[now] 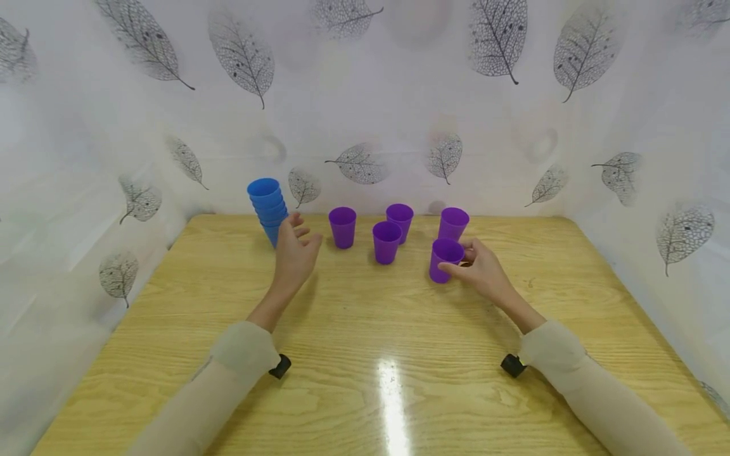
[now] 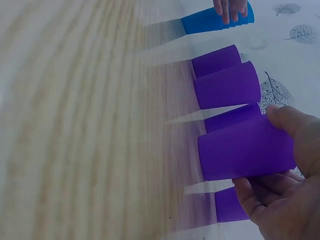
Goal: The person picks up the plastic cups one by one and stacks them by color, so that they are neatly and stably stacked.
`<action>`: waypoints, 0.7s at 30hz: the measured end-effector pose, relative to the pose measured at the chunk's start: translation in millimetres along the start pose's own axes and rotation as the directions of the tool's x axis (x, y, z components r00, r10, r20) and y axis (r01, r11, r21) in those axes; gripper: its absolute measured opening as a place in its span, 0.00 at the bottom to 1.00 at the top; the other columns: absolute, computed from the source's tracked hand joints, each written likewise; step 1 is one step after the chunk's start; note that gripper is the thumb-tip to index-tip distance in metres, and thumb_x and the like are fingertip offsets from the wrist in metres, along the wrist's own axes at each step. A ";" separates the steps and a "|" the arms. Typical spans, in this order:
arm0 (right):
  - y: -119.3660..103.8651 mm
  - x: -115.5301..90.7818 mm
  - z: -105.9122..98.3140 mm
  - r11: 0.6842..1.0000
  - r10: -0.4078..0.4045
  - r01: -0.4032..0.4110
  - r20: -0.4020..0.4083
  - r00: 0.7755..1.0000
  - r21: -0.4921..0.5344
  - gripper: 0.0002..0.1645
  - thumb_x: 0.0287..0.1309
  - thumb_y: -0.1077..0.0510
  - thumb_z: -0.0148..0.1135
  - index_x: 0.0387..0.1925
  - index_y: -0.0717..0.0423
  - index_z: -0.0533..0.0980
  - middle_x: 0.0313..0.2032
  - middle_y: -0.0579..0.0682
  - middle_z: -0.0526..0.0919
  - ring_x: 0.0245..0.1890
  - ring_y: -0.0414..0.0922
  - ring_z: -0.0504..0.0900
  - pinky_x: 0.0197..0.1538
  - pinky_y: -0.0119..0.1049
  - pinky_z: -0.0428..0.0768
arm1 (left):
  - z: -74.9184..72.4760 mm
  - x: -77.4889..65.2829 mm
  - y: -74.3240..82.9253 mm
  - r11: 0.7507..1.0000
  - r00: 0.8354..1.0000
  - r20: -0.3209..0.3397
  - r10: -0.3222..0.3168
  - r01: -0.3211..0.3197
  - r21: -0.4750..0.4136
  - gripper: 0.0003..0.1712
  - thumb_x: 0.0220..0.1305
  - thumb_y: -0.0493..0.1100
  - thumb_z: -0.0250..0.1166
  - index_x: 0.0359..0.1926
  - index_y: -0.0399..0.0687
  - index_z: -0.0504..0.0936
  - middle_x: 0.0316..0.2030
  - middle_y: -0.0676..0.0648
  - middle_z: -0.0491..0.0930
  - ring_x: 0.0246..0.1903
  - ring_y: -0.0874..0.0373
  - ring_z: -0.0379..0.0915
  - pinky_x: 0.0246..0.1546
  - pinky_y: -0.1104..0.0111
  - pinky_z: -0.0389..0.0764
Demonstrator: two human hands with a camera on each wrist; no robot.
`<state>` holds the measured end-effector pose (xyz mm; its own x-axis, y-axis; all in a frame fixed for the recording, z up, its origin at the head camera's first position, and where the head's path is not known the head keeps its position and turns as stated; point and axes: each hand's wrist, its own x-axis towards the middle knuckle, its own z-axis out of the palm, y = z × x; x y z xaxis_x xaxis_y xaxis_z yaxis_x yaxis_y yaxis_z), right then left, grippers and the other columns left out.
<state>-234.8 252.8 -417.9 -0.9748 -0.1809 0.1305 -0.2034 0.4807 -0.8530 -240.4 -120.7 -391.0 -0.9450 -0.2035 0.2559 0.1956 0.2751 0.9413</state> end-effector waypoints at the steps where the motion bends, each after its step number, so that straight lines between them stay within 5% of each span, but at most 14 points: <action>1: -0.4 -1.9 0.4 1.000 -0.006 0.006 0.006 1.000 0.013 0.34 0.61 0.56 0.75 0.59 0.68 0.68 0.51 0.64 0.86 0.44 0.44 0.86 0.41 0.29 0.81 | 1.1 1.2 -1.0 1.000 1.000 0.008 -0.008 0.008 0.004 0.39 0.68 0.34 0.63 0.75 0.32 0.57 0.69 0.35 0.64 0.66 0.40 0.68 0.63 0.55 0.78; 21: -9.7 -36.1 17.3 0.995 -0.101 0.099 0.077 0.992 0.033 0.34 0.57 0.63 0.76 0.63 0.70 0.74 0.50 0.64 0.85 0.41 0.45 0.86 0.45 0.31 0.86 | 22.4 24.3 -8.2 0.991 0.995 0.065 -0.070 0.062 0.117 0.42 0.72 0.43 0.64 0.79 0.37 0.55 0.75 0.37 0.61 0.72 0.43 0.62 0.69 0.56 0.72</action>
<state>-196.0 239.9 -423.0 -0.9392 -0.2940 0.1771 -0.2958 0.4315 -0.8522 -270.8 -106.9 -397.4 -0.9714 -0.1611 0.1742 0.1041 0.3699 0.9232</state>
